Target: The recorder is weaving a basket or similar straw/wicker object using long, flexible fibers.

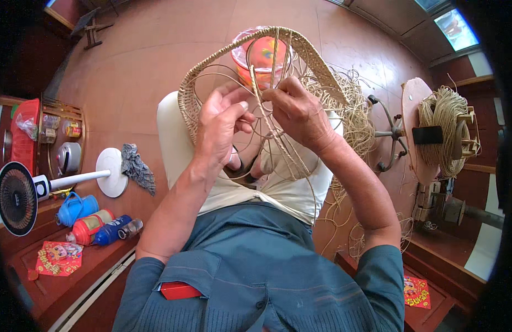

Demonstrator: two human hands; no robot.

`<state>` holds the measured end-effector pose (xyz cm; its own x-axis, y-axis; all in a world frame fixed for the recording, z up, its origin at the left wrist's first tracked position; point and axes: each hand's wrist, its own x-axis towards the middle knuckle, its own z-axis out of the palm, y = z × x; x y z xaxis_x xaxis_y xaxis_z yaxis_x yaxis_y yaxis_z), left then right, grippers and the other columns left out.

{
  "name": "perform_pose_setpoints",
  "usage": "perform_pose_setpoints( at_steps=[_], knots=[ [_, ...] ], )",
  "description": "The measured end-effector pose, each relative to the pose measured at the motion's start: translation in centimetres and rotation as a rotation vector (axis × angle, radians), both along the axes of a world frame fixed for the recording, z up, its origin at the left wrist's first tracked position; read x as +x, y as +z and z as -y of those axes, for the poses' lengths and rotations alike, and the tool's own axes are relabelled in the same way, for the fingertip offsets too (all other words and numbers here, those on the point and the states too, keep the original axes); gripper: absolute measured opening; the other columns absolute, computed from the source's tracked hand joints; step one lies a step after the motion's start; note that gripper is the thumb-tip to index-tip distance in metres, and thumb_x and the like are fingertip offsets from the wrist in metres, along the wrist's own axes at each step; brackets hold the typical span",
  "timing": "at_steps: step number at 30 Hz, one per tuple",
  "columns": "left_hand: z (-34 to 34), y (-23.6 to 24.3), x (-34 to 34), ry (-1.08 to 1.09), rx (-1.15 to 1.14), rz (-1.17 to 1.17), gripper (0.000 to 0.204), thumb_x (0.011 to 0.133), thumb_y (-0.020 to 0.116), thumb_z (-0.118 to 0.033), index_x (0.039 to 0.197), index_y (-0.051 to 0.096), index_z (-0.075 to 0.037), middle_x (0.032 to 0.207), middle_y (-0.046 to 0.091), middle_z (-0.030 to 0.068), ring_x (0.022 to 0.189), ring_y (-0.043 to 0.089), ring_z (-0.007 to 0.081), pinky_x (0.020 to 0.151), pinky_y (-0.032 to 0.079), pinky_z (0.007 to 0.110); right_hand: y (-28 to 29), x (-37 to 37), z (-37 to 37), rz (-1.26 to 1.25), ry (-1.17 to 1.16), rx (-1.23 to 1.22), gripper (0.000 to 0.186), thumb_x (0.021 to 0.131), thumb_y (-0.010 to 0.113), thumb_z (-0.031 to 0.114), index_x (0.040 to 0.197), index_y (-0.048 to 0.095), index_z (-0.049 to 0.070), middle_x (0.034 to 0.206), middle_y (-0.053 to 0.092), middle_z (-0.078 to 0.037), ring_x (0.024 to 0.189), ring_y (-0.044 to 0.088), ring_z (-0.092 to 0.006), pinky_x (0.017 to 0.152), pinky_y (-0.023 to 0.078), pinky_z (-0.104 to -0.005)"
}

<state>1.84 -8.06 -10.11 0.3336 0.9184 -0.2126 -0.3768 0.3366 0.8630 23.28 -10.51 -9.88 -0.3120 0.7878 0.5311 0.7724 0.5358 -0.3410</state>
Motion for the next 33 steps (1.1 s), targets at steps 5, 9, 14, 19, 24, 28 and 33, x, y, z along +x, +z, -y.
perform_pose_setpoints(
  at_steps=[5,9,14,19,24,28,33],
  knots=[
    [0.0,0.6,1.7,-0.080,-0.038,0.027,0.058,0.100,0.067,-0.002,0.154,0.046,0.003,0.129,0.071,0.0130,0.059,0.059,0.0061,0.045,0.045,0.020,0.1,-0.1,-0.2,-0.035,-0.016,0.001,0.030,0.088,0.074,-0.004,0.112,0.075,0.014,0.095,0.057,-0.010,0.078,0.069,-0.0299,0.069,0.059,-0.0440],
    [0.4,0.2,2.5,-0.041,0.012,-0.208,0.063,0.099,0.073,-0.004,0.157,0.048,-0.004,0.124,0.075,0.0124,0.055,0.055,0.0040,0.043,0.039,0.020,-0.1,0.0,-0.4,-0.047,0.007,0.016,0.029,0.088,0.073,-0.004,0.112,0.075,0.012,0.095,0.058,-0.010,0.078,0.069,-0.0314,0.068,0.058,-0.0443],
    [-0.2,-1.3,3.0,-0.070,0.259,-0.445,0.046,0.097,0.073,-0.007,0.141,0.064,0.001,0.110,0.083,0.0149,0.092,0.080,0.0220,0.080,0.062,0.036,0.0,0.2,-0.5,-0.034,0.027,-0.044,0.025,0.090,0.073,-0.001,0.112,0.072,0.010,0.100,0.060,-0.012,0.085,0.069,-0.0336,0.073,0.060,-0.0453],
    [-0.8,-1.8,2.7,-0.219,0.276,-0.535,0.045,0.102,0.074,-0.006,0.145,0.062,0.003,0.122,0.079,0.0110,0.114,0.073,0.0168,0.098,0.059,0.031,0.4,0.4,-0.6,0.014,0.033,-0.104,0.022,0.091,0.074,0.004,0.113,0.070,0.008,0.103,0.060,-0.014,0.091,0.070,-0.0359,0.077,0.061,-0.0469],
    [-0.4,-1.1,3.0,-0.151,0.190,-0.401,0.042,0.101,0.072,-0.003,0.141,0.065,0.005,0.126,0.078,0.0114,0.117,0.073,0.0167,0.100,0.058,0.030,1.0,0.3,-0.5,-0.020,0.052,-0.144,0.022,0.094,0.070,0.004,0.115,0.070,0.008,0.103,0.060,-0.014,0.090,0.070,-0.0378,0.076,0.060,-0.0487],
    [-0.9,-0.4,3.0,-0.179,0.095,-0.176,0.040,0.097,0.070,-0.001,0.137,0.068,0.004,0.128,0.078,0.0132,0.119,0.073,0.0193,0.105,0.056,0.034,1.5,0.6,-0.3,-0.045,0.082,-0.183,0.021,0.095,0.069,0.005,0.117,0.069,0.007,0.104,0.061,-0.015,0.092,0.069,-0.0389,0.076,0.060,-0.0495],
    [-1.1,0.8,2.5,-0.249,0.104,-0.209,0.040,0.096,0.070,-0.004,0.136,0.071,0.002,0.125,0.078,0.0110,0.118,0.071,0.0180,0.106,0.053,0.032,1.4,1.0,-0.4,-0.051,0.100,-0.231,0.026,0.094,0.064,0.005,0.119,0.068,0.006,0.107,0.060,-0.017,0.096,0.068,-0.0397,0.081,0.059,-0.0504]
  ],
)
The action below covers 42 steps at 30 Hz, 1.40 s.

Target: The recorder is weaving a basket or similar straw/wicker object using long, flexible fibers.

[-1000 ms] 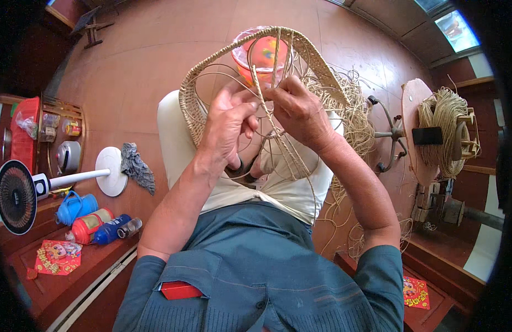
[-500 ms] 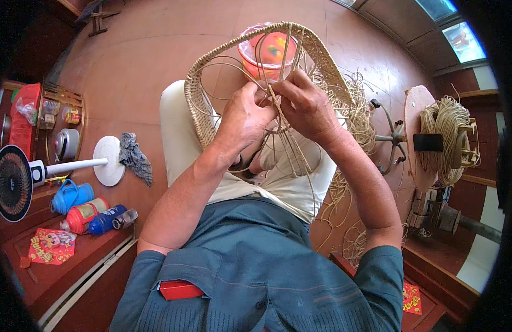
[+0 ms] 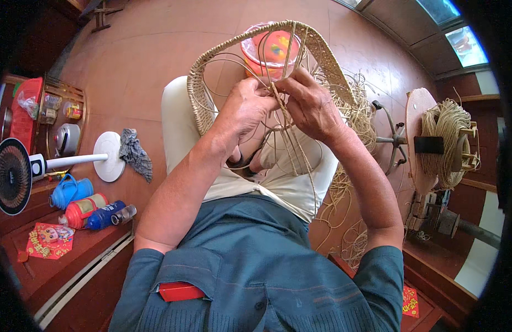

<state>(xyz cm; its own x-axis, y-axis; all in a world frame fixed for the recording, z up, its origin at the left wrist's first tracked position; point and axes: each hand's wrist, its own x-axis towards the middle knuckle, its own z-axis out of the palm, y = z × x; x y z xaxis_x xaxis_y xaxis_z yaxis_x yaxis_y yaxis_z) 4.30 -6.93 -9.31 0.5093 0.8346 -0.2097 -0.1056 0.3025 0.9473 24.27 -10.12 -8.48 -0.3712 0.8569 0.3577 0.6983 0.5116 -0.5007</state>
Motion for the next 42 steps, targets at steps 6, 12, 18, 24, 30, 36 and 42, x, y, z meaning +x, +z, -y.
perform_pose_setpoints(
  at_steps=[6,12,18,24,30,36,42],
  knots=[
    [-0.3,0.0,-0.4,-0.072,0.062,-0.292,0.037,0.095,0.068,-0.013,0.128,0.073,0.004,0.113,0.078,0.0080,0.103,0.069,0.0162,0.094,0.054,0.033,-0.2,0.1,0.1,0.005,0.023,0.018,0.033,0.089,0.060,0.000,0.120,0.067,0.005,0.109,0.059,-0.017,0.099,0.067,-0.0401,0.086,0.058,-0.0502],
    [0.2,-0.8,-0.3,-0.001,0.422,-0.534,0.028,0.101,0.064,-0.019,0.112,0.072,0.005,0.082,0.074,0.0139,0.077,0.070,0.0212,0.072,0.054,0.040,-0.2,-0.1,0.2,-0.001,0.018,0.020,0.035,0.086,0.061,-0.003,0.119,0.068,0.005,0.111,0.060,-0.016,0.104,0.067,-0.0392,0.089,0.059,-0.0488],
    [1.7,-0.6,-0.5,-0.047,0.859,-1.052,0.013,0.102,0.067,-0.012,0.104,0.066,0.001,0.089,0.075,0.0241,0.086,0.075,0.0429,0.077,0.059,0.052,-0.7,-0.1,0.2,-0.001,0.007,0.080,0.035,0.085,0.062,-0.003,0.118,0.068,0.006,0.111,0.060,-0.016,0.104,0.067,-0.0367,0.088,0.059,-0.0472],
    [1.8,-0.2,-0.8,-0.014,1.057,-1.029,0.009,0.097,0.068,-0.005,0.104,0.063,-0.002,0.097,0.071,0.0197,0.089,0.076,0.0438,0.077,0.062,0.053,-0.6,-0.1,0.2,0.006,-0.010,0.045,0.034,0.085,0.064,-0.002,0.118,0.068,0.005,0.108,0.059,-0.015,0.103,0.067,-0.0362,0.088,0.059,-0.0465],
    [1.8,0.4,-0.9,-0.045,1.105,-1.117,0.008,0.099,0.067,-0.008,0.105,0.063,-0.003,0.098,0.072,0.0179,0.087,0.077,0.0410,0.075,0.063,0.051,-0.8,-0.2,0.2,-0.001,-0.009,0.101,0.031,0.087,0.065,-0.002,0.117,0.068,0.005,0.106,0.059,-0.015,0.102,0.066,-0.0361,0.086,0.059,-0.0468],
    [1.5,1.2,-1.7,-0.116,1.174,-1.129,0.013,0.103,0.067,-0.018,0.099,0.068,-0.006,0.086,0.071,0.0164,0.082,0.077,0.0359,0.070,0.060,0.045,-1.1,0.3,-0.1,0.029,0.036,0.141,0.021,0.095,0.073,0.010,0.116,0.068,0.006,0.106,0.059,-0.013,0.098,0.069,-0.0353,0.082,0.060,-0.0462],
    [0.2,2.4,-2.6,-0.195,0.402,-0.500,0.037,0.112,0.062,-0.033,0.090,0.071,-0.004,0.076,0.063,0.0015,0.070,0.060,0.0154,0.069,0.050,0.034,-1.7,1.0,-0.1,0.036,0.031,0.200,0.017,0.097,0.074,0.013,0.112,0.070,0.006,0.108,0.059,-0.012,0.096,0.070,-0.0322,0.078,0.062,-0.0429]
  ],
)
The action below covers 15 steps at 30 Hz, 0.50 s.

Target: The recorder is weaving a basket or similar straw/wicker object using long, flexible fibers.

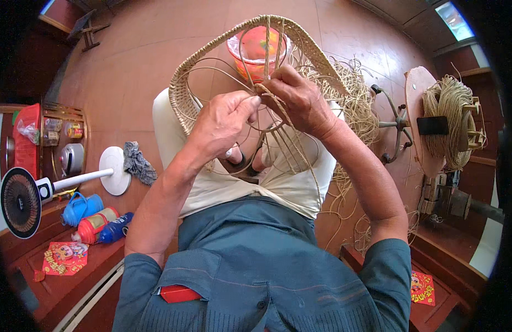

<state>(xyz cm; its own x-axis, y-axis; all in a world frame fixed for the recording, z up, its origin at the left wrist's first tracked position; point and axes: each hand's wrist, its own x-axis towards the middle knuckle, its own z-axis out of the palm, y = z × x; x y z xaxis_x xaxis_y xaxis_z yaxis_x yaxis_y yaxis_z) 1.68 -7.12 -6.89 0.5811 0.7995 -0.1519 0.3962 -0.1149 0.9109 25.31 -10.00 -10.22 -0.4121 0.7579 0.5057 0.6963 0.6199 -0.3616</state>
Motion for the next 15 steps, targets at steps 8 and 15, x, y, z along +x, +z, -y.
perform_pose_setpoints(
  at_steps=[8,15],
  knots=[
    [1.3,1.6,-7.7,0.089,-0.180,0.365,0.039,0.113,0.063,-0.035,0.084,0.064,-0.009,0.078,0.061,0.0021,0.078,0.058,0.0117,0.092,0.049,0.032,-1.5,-0.4,-0.5,-0.098,-0.046,0.079,0.016,0.097,0.071,0.006,0.114,0.071,0.005,0.116,0.061,-0.010,0.099,0.071,-0.0292,0.082,0.064,-0.0408],
    [4.8,-4.8,-29.4,0.224,-0.137,-0.458,0.043,0.100,0.078,-0.027,0.070,0.051,-0.012,0.070,0.046,-0.0071,0.072,0.044,0.0043,0.062,0.037,0.028,-2.3,-0.4,-0.6,-0.049,-0.078,0.070,0.015,0.097,0.072,0.009,0.111,0.067,0.006,0.116,0.061,-0.012,0.097,0.072,-0.0329,0.080,0.064,-0.0430]
  ],
)
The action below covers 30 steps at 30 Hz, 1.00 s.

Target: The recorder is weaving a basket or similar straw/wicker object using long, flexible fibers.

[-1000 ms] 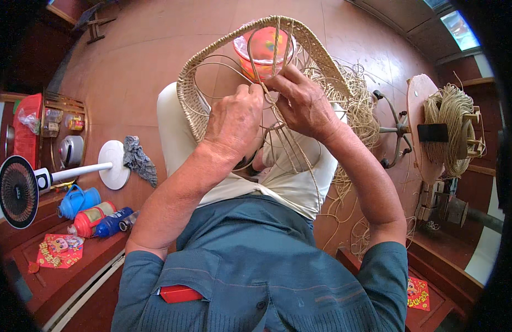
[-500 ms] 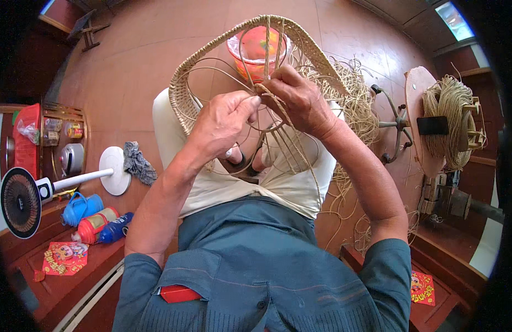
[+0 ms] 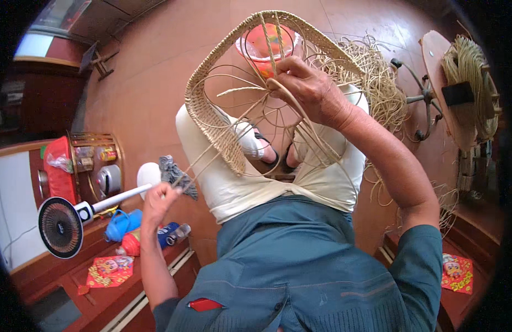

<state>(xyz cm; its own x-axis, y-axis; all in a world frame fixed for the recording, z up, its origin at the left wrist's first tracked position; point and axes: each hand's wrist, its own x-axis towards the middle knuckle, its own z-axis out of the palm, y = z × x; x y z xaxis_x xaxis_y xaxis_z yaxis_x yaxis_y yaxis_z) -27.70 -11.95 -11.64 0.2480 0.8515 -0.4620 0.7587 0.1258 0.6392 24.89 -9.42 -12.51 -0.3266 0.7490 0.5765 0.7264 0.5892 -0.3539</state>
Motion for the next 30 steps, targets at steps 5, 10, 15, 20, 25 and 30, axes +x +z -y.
perform_pose_setpoints(
  at_steps=[5,10,15,20,25,30],
  knots=[
    [7.9,-5.4,-17.0,0.035,0.164,-0.642,0.049,0.095,0.073,-0.043,0.071,0.071,0.000,0.073,0.069,0.0223,0.072,0.070,0.0367,0.070,0.051,0.053,0.0,-0.3,-0.1,-0.066,0.030,0.014,0.016,0.098,0.074,0.012,0.111,0.067,0.007,0.116,0.060,-0.012,0.097,0.072,-0.0341,0.082,0.063,-0.0452],
    [16.4,-4.5,-29.0,0.199,-0.020,-1.164,0.049,0.092,0.074,-0.048,0.102,0.082,-0.002,0.106,0.079,0.0266,0.103,0.077,0.0485,0.091,0.059,0.059,0.1,-0.3,0.0,-0.064,0.021,0.050,0.019,0.095,0.082,0.013,0.110,0.073,0.007,0.116,0.063,-0.009,0.096,0.075,-0.0271,0.082,0.065,-0.0403],
    [20.9,-2.0,-35.7,0.705,0.011,-1.418,0.038,0.087,0.083,-0.036,0.109,0.081,-0.005,0.111,0.081,0.0240,0.106,0.078,0.0448,0.093,0.062,0.056,0.3,-0.5,-0.2,-0.139,0.041,0.037,0.017,0.094,0.083,0.012,0.107,0.073,0.008,0.116,0.062,-0.009,0.096,0.074,-0.0276,0.080,0.064,-0.0412],
    [15.1,-1.1,-33.5,0.391,-0.170,-1.340,0.049,0.085,0.086,-0.036,0.123,0.078,-0.007,0.118,0.079,0.0241,0.107,0.077,0.0457,0.093,0.061,0.057,0.3,-0.7,0.2,-0.089,0.024,-0.011,0.015,0.097,0.078,0.014,0.106,0.068,0.007,0.114,0.061,-0.011,0.096,0.072,-0.0321,0.084,0.063,-0.0438],
    [3.4,-3.0,-7.3,0.119,0.345,-0.360,0.027,0.097,0.078,-0.022,0.114,0.074,-0.001,0.103,0.080,0.0168,0.093,0.077,0.0296,0.082,0.059,0.041,0.9,-0.7,0.0,0.027,0.021,0.077,0.012,0.096,0.080,0.010,0.107,0.075,0.009,0.114,0.064,-0.010,0.092,0.075,-0.0263,0.080,0.063,-0.0405],
    [6.4,1.9,17.4,-0.097,0.303,0.242,0.029,0.109,0.066,-0.027,0.122,0.074,-0.003,0.108,0.077,0.0153,0.093,0.074,0.0267,0.086,0.058,0.039,1.2,-1.0,0.3,-0.057,-0.033,-0.029,0.011,0.098,0.080,0.013,0.108,0.077,0.009,0.115,0.065,-0.011,0.093,0.076,-0.0255,0.079,0.063,-0.0401]
  ],
)
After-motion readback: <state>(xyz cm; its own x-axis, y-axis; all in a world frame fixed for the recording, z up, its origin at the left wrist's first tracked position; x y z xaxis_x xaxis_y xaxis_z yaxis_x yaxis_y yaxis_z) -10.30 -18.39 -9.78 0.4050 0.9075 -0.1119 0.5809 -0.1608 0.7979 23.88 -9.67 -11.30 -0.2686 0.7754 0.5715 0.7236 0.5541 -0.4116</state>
